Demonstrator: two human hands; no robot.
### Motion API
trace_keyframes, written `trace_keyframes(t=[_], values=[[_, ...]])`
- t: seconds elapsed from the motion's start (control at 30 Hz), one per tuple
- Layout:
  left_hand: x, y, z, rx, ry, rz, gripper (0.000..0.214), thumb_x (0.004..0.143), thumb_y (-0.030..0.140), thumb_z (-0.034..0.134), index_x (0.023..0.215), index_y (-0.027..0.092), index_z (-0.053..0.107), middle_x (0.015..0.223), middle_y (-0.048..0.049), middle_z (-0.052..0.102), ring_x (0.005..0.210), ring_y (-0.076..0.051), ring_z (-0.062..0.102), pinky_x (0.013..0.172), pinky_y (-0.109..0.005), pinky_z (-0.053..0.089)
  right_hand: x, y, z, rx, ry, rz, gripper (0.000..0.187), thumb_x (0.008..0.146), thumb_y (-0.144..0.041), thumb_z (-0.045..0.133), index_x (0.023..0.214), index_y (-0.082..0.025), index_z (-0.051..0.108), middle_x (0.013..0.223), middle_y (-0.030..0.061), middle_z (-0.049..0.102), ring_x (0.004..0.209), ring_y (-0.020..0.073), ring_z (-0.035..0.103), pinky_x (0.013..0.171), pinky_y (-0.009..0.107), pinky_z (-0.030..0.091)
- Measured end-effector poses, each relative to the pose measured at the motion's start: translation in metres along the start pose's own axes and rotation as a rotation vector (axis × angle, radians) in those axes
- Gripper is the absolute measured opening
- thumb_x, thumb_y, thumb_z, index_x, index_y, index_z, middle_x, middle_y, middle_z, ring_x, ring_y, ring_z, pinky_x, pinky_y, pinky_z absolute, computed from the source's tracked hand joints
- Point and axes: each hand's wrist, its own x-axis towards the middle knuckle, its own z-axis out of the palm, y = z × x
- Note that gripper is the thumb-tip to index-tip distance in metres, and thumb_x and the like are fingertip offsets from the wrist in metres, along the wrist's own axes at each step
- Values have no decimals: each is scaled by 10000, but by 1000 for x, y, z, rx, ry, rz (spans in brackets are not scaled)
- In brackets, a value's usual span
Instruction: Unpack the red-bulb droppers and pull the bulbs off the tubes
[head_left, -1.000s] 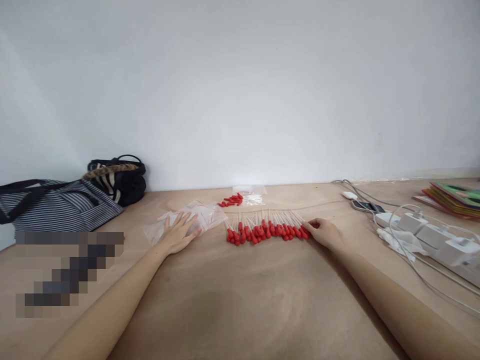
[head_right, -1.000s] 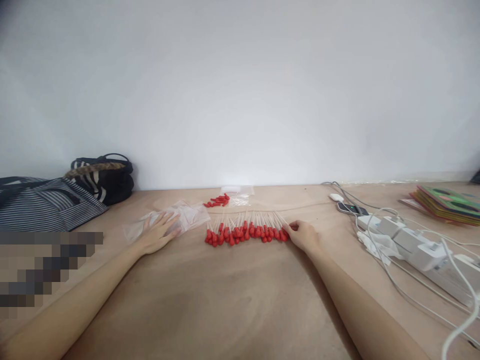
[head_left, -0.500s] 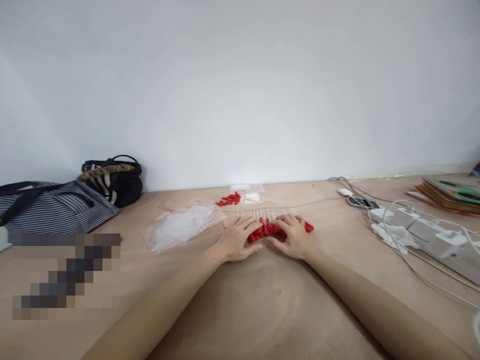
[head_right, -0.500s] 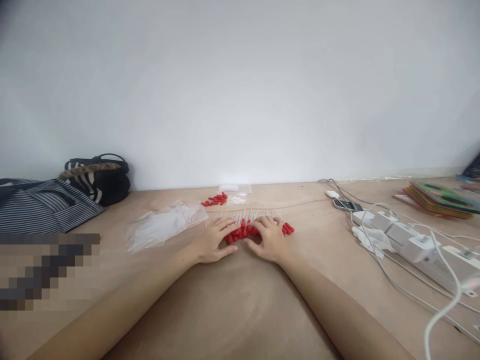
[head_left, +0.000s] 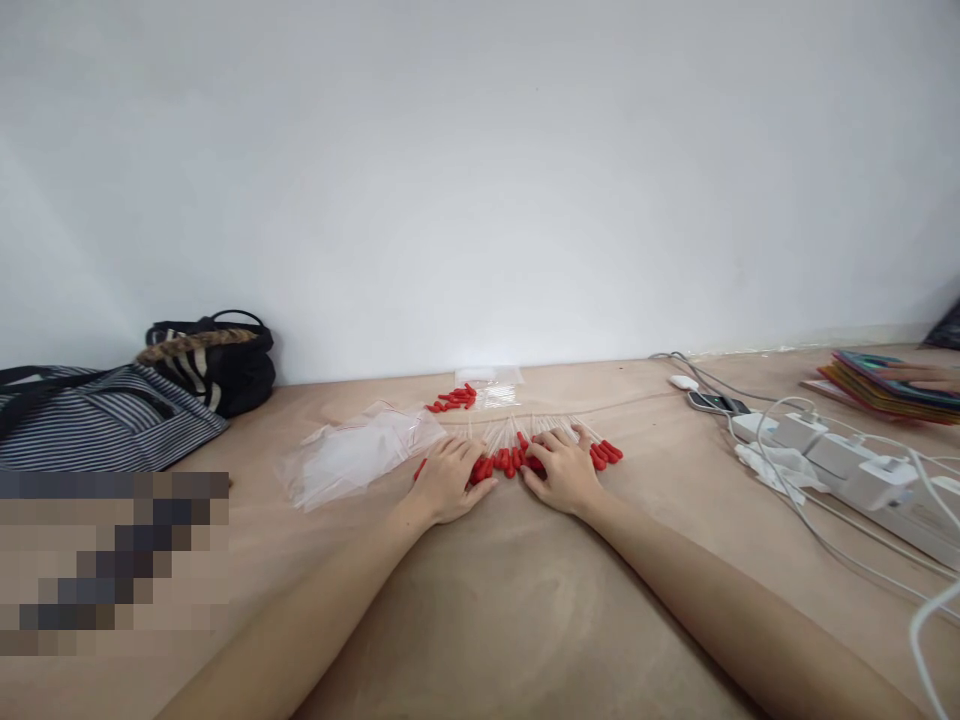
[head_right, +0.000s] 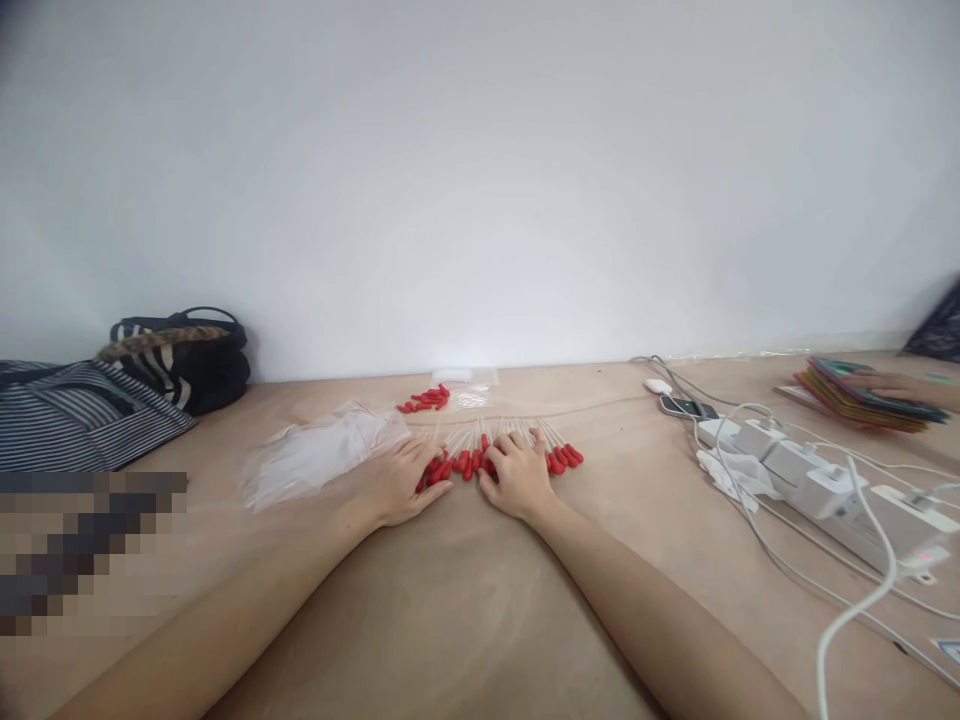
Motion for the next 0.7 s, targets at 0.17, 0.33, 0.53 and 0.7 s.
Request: trace_keyframes(t=[0.17, 0.33, 0.53, 0.7], values=[[8, 2, 7, 101, -3, 122, 333, 785, 371, 520, 1073, 205, 535, 1227, -89, 508, 1150, -267, 420, 978, -434, 282, -2, 3, -2, -27, 8, 13, 180, 767, -315, 466, 804, -209, 606, 895, 45, 604, 883, 213, 484, 943, 489, 128], [15, 4, 9, 103, -78, 141, 258, 823, 325, 474, 1030, 191, 547, 1144, -79, 568, 1096, -248, 473, 932, -398, 339, 0, -1, -3, 5, -16, -101, 185, 779, -297, 474, 892, -257, 615, 949, 23, 598, 919, 197, 478, 948, 486, 109], [14, 2, 9, 120, -51, 2, 187, 832, 267, 420, 918, 182, 563, 904, -78, 614, 875, -241, 553, 748, -367, 434, 3, -3, 0, -7, -39, -92, 184, 799, -328, 465, 859, -250, 621, 914, 32, 601, 899, 202, 478, 941, 505, 104], [10, 5, 9, 138, -11, -108, 205, 850, 261, 388, 846, 165, 568, 873, -97, 607, 872, -255, 541, 749, -379, 428, 3, -4, -1, 7, -23, -83, 180, 800, -288, 446, 845, -229, 610, 904, 39, 604, 888, 198, 473, 943, 487, 116]])
